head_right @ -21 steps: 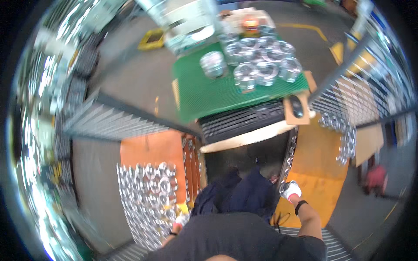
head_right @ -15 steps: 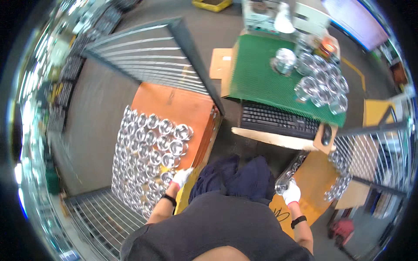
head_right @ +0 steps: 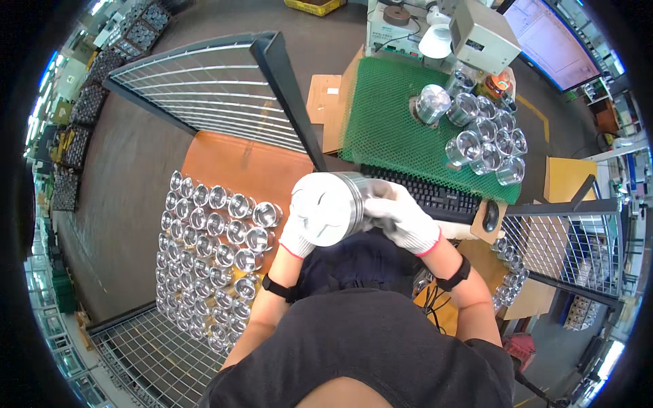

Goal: Inspecting and organizing metal pistons at a workstation.

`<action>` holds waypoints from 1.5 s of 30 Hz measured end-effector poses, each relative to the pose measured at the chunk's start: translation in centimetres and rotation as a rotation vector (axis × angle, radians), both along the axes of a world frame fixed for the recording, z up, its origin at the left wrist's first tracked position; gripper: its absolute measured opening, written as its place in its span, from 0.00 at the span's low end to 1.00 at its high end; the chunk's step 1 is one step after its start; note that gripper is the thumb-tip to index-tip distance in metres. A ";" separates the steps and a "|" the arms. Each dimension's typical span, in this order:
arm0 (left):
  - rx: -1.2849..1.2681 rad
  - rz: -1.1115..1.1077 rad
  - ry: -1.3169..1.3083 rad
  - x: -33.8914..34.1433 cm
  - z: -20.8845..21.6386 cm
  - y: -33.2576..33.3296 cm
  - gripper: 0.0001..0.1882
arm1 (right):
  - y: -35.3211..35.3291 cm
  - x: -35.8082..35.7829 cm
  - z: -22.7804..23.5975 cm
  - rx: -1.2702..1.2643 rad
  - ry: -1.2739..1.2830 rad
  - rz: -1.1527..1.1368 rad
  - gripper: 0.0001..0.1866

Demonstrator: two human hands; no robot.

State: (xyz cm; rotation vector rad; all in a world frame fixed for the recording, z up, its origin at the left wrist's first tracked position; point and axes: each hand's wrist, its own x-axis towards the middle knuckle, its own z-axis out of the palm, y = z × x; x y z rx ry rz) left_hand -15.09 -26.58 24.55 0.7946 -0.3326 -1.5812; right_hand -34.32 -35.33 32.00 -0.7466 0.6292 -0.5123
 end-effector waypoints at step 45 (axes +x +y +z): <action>0.284 0.070 -0.479 -2.6 -8.5 -17.2 0.48 | -29.6 -8.0 -9.7 -0.914 1.389 -0.139 0.41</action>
